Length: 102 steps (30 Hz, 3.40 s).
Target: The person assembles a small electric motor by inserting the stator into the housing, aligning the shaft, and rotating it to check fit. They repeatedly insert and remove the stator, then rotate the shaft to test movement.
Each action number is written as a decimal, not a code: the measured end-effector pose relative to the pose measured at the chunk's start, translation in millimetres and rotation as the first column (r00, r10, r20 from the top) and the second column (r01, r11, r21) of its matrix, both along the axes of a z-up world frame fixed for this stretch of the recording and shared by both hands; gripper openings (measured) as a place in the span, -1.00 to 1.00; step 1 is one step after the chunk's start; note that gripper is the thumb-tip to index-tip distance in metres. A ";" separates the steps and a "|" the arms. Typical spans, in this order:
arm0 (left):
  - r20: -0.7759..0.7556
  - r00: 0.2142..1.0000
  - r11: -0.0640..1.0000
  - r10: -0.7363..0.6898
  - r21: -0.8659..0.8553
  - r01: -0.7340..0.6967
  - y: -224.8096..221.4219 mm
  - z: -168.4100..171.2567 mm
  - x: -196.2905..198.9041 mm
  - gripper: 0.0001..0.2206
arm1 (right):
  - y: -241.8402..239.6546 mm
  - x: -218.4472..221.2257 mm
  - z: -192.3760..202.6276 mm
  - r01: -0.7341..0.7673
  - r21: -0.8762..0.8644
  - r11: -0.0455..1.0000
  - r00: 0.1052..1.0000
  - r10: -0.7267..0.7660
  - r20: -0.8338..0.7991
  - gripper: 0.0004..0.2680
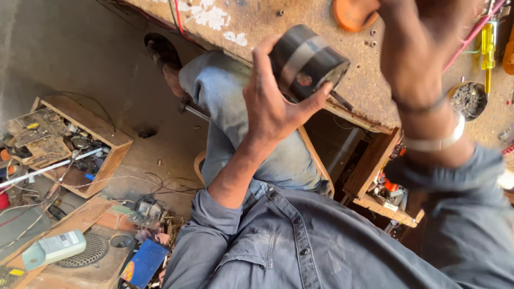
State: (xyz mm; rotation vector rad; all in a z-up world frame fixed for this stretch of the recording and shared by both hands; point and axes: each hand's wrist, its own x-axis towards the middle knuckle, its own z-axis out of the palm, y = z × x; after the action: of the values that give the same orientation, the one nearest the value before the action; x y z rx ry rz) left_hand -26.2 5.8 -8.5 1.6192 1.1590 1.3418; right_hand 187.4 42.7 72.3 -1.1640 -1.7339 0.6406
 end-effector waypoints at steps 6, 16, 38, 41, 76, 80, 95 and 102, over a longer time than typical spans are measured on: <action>0.063 0.998 0.996 -0.008 -0.088 0.014 2.1 5.2 0.5 -0.33 | -72.9 4.4 -79.5 0.194 0.095 0.976 0.900 -0.139 -0.414 -0.81; -0.081 0.996 0.999 0.041 -0.018 -0.042 0.7 13.5 9.9 -0.30 | -73.0 -7.6 -87.4 0.294 0.357 0.887 0.921 -0.162 -0.355 -0.77; -0.242 0.951 0.978 0.193 0.120 -0.168 -7.6 9.5 27.7 -0.07 | -104.1 6.0 -70.1 0.358 0.051 0.932 0.934 -0.357 -0.032 -0.85; -0.291 0.930 0.965 0.224 0.198 -0.171 -8.1 3.3 36.8 -0.06 | -103.9 27.1 -70.7 0.334 0.001 0.942 0.938 -0.333 0.100 -0.79; 0.053 0.996 0.982 0.070 0.169 -0.078 -6.9 -34.5 38.8 -0.46 | -108.2 45.5 -76.5 0.241 -0.303 0.922 0.969 -0.249 0.015 -0.70; 0.066 0.996 0.988 0.056 0.143 -0.065 -8.2 -33.5 35.7 -0.46 | -104.3 39.0 -74.7 0.237 -0.240 0.941 0.972 -0.231 0.050 -0.69; 0.144 0.989 0.999 0.012 0.035 -0.017 -9.1 -29.6 26.0 -0.35 | -47.8 48.0 -89.2 0.074 0.068 0.995 0.905 -0.096 0.414 -0.62; 0.036 0.999 0.995 0.014 0.101 -0.017 -2.9 -35.2 25.6 -0.37 | -64.2 26.0 -97.2 0.253 0.047 0.966 0.951 -0.240 -0.197 -0.70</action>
State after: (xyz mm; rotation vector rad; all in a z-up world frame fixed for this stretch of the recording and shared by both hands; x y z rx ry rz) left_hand -0.6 3.0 -43.7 1.6540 1.1002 1.4545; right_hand 213.4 -21.5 -24.9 -1.2045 -1.4114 0.5145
